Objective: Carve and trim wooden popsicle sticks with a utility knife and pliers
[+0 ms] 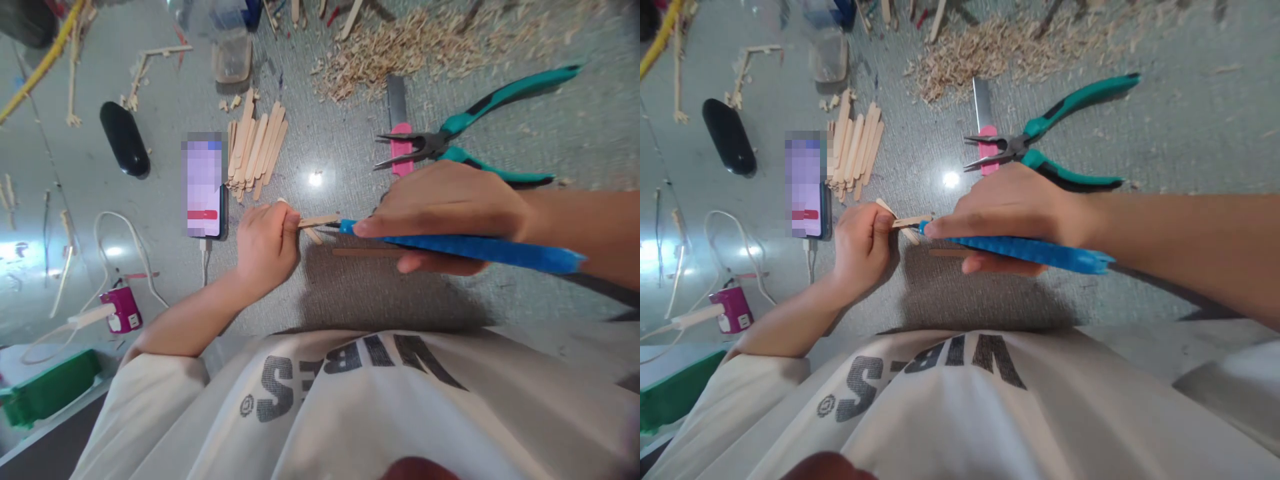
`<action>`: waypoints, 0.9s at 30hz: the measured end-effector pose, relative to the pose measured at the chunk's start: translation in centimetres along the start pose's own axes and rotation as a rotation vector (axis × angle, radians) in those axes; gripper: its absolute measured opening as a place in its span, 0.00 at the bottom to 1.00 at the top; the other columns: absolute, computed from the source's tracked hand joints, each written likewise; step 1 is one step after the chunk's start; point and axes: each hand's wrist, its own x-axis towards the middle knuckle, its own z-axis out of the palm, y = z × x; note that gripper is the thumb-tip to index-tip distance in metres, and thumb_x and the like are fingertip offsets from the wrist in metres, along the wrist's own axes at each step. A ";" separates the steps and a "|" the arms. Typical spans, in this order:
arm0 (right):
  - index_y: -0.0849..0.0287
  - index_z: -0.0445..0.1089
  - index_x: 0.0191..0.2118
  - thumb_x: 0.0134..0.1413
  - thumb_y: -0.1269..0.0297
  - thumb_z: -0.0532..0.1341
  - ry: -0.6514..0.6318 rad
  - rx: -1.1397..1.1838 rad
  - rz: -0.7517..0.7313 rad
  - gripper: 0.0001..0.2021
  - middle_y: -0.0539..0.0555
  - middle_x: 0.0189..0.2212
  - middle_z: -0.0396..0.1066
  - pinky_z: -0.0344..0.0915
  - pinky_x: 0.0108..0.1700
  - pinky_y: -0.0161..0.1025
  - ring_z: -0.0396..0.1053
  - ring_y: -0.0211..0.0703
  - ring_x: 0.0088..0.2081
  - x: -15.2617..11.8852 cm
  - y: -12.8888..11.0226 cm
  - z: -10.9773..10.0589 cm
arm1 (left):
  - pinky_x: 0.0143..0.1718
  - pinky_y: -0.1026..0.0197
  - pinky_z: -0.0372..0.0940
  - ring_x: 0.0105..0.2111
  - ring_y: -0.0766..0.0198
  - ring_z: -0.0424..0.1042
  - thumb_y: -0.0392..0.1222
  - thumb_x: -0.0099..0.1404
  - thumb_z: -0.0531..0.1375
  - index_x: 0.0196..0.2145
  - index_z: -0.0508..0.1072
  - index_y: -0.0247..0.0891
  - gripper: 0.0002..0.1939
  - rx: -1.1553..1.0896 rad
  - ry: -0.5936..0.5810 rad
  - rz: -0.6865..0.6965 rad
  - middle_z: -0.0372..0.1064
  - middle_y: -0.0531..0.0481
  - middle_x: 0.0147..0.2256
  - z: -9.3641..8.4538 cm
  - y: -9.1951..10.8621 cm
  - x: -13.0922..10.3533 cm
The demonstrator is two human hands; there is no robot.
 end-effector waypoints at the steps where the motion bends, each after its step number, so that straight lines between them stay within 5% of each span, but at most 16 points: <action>1: 0.52 0.71 0.70 0.89 0.46 0.49 0.048 0.035 -0.144 0.23 0.50 0.32 0.79 0.72 0.40 0.42 0.79 0.43 0.32 0.0 0.3 -0.2 | 0.37 0.50 0.54 0.29 0.58 0.64 0.61 0.88 0.46 0.32 0.65 0.45 0.28 -0.049 0.010 -0.028 0.68 0.50 0.27 -0.1 0.0 -0.1; 5: 0.55 0.74 0.68 0.79 0.60 0.68 0.264 -0.205 -0.111 0.19 0.51 0.33 0.78 0.67 0.37 0.41 0.72 0.43 0.30 0.7 1.2 -0.6 | 0.35 0.52 0.58 0.30 0.59 0.68 0.70 0.86 0.49 0.37 0.67 0.45 0.29 -0.251 0.097 -0.177 0.70 0.51 0.30 0.0 -0.3 -0.4; 8: 0.53 0.82 0.63 0.83 0.52 0.61 0.123 -0.441 0.014 0.17 0.52 0.33 0.77 0.60 0.34 0.42 0.67 0.43 0.29 1.4 1.5 -0.2 | 0.32 0.53 0.58 0.28 0.62 0.67 0.74 0.84 0.50 0.39 0.65 0.46 0.30 -0.343 0.169 -0.222 0.67 0.54 0.29 0.6 -0.7 -0.7; 12: 0.51 0.82 0.65 0.78 0.61 0.56 -0.060 -0.507 0.225 0.21 0.60 0.46 0.80 0.56 0.35 0.42 0.72 0.47 0.37 2.0 1.5 0.4 | 0.30 0.55 0.58 0.25 0.64 0.65 0.74 0.83 0.53 0.39 0.65 0.46 0.29 -0.512 0.176 -0.235 0.65 0.57 0.26 1.1 -0.9 -0.7; 16: 0.52 0.81 0.67 0.74 0.65 0.58 -0.078 -0.498 0.264 0.23 0.63 0.53 0.80 0.60 0.38 0.44 0.74 0.51 0.41 2.6 0.9 0.7 | 0.34 0.55 0.65 0.27 0.64 0.68 0.64 0.85 0.57 0.37 0.65 0.46 0.23 -0.609 0.170 -0.249 0.69 0.56 0.27 1.1 -0.7 -0.4; 20: 0.55 0.78 0.69 0.77 0.67 0.54 -0.140 -0.574 0.237 0.24 0.65 0.58 0.80 0.64 0.42 0.46 0.75 0.54 0.45 3.4 0.1 -0.4 | 0.40 0.54 0.70 0.35 0.61 0.74 0.59 0.81 0.61 0.38 0.69 0.45 0.18 -0.518 0.305 -0.181 0.75 0.50 0.34 1.2 -0.8 0.1; 24: 0.59 0.79 0.66 0.77 0.56 0.62 -0.176 -0.608 0.336 0.21 0.70 0.62 0.76 0.69 0.55 0.55 0.73 0.67 0.59 2.9 0.8 -4.6 | 0.38 0.57 0.69 0.33 0.63 0.72 0.56 0.76 0.66 0.39 0.70 0.43 0.16 -0.580 0.408 -0.157 0.72 0.52 0.33 1.9 -1.2 0.5; 27: 0.64 0.71 0.75 0.66 0.37 0.74 -0.293 -0.611 0.543 0.44 0.81 0.67 0.68 0.69 0.56 0.62 0.69 0.82 0.64 1.2 1.9 -7.8 | 0.35 0.59 0.69 0.30 0.66 0.71 0.50 0.70 0.71 0.46 0.71 0.43 0.16 -0.776 0.411 -0.163 0.70 0.55 0.34 2.3 -1.3 0.7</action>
